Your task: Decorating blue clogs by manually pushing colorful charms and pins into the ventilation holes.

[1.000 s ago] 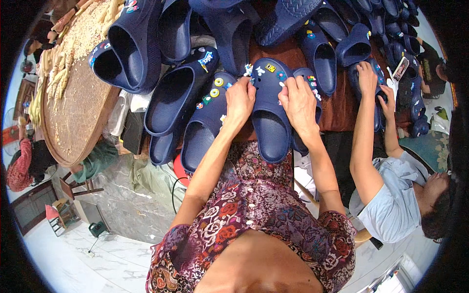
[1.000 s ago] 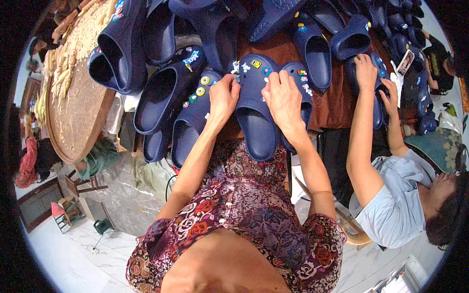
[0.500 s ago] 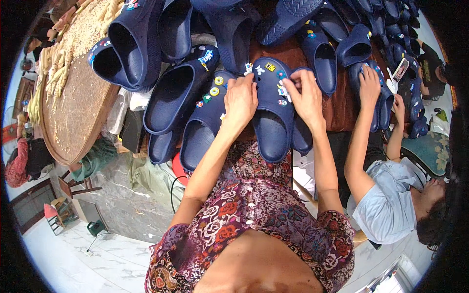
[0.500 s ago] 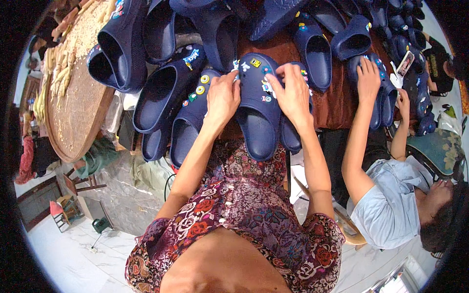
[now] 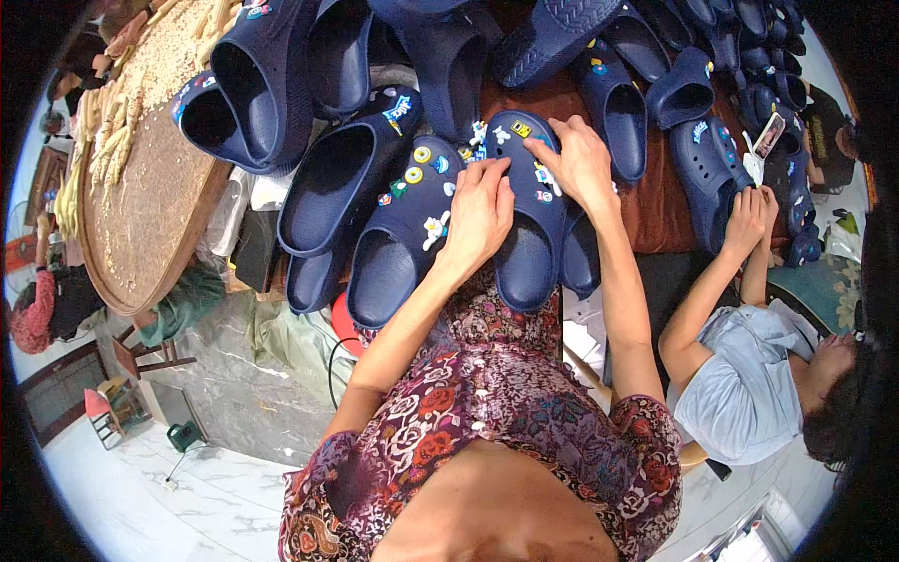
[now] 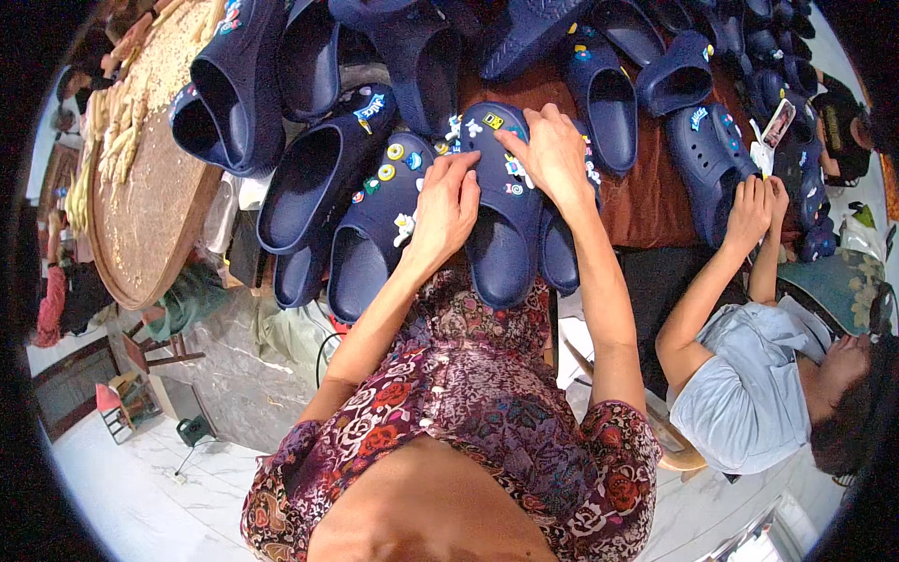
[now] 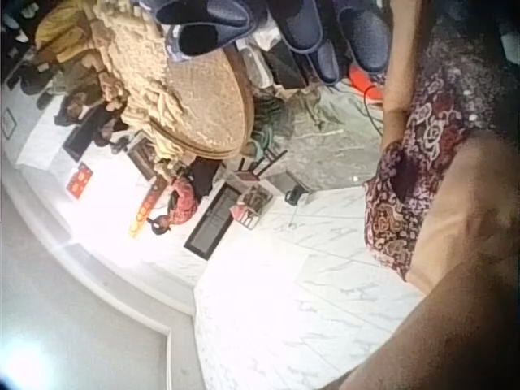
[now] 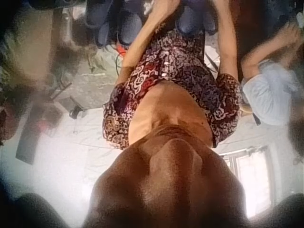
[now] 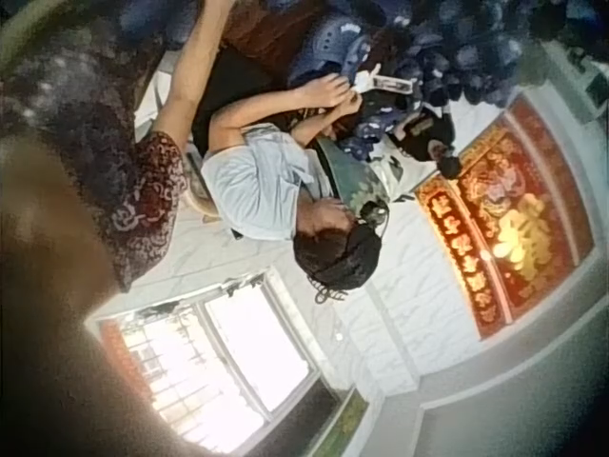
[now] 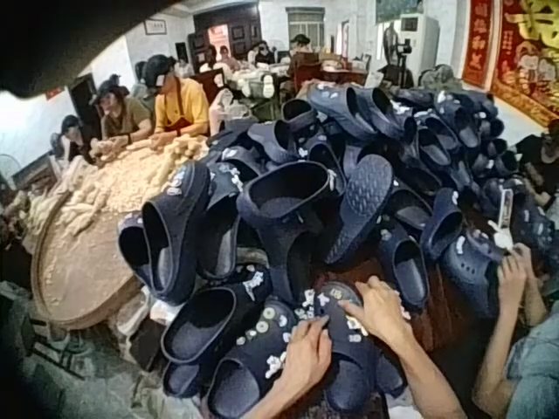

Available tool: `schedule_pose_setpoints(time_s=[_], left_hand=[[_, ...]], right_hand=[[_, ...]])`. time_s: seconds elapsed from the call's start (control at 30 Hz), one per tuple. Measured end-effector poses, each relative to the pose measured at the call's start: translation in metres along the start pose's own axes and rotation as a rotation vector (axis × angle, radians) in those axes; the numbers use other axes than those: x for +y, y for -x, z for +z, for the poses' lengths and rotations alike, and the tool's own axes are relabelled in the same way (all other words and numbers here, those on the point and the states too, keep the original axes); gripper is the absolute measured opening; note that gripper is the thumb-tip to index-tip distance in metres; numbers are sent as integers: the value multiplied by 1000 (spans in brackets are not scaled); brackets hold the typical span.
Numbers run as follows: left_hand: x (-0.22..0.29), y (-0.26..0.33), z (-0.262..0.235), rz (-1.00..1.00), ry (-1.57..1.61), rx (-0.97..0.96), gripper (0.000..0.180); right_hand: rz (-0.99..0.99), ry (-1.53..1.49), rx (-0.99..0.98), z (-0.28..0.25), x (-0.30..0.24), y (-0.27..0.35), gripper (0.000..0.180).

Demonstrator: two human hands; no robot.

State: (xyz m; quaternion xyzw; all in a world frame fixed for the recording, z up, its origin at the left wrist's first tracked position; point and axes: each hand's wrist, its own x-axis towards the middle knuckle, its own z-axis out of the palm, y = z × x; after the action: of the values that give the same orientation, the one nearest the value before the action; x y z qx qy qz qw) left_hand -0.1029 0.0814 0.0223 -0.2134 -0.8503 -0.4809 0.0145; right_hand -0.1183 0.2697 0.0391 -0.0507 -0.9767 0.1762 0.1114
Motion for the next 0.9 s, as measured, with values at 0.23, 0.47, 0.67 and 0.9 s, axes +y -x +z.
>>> schedule_pose_setpoints(time_s=[0.23, 0.47, 0.67, 0.9], left_hand=[[-3, -3, 5, -63, 84, 28, 29], [-9, 5, 9, -50, 165, 94, 32], [-14, 11, 11, -188, 184, 72, 39], [4, 38, -12, -124, 261, 125, 37]], right_hand=[[-128, 149, 45, 3, -2, 1, 36], [-147, 170, 67, 11, 8, 0, 26], [-20, -179, 126, 10, 26, 10, 24], [87, -406, 60, -7, 21, -3, 29]])
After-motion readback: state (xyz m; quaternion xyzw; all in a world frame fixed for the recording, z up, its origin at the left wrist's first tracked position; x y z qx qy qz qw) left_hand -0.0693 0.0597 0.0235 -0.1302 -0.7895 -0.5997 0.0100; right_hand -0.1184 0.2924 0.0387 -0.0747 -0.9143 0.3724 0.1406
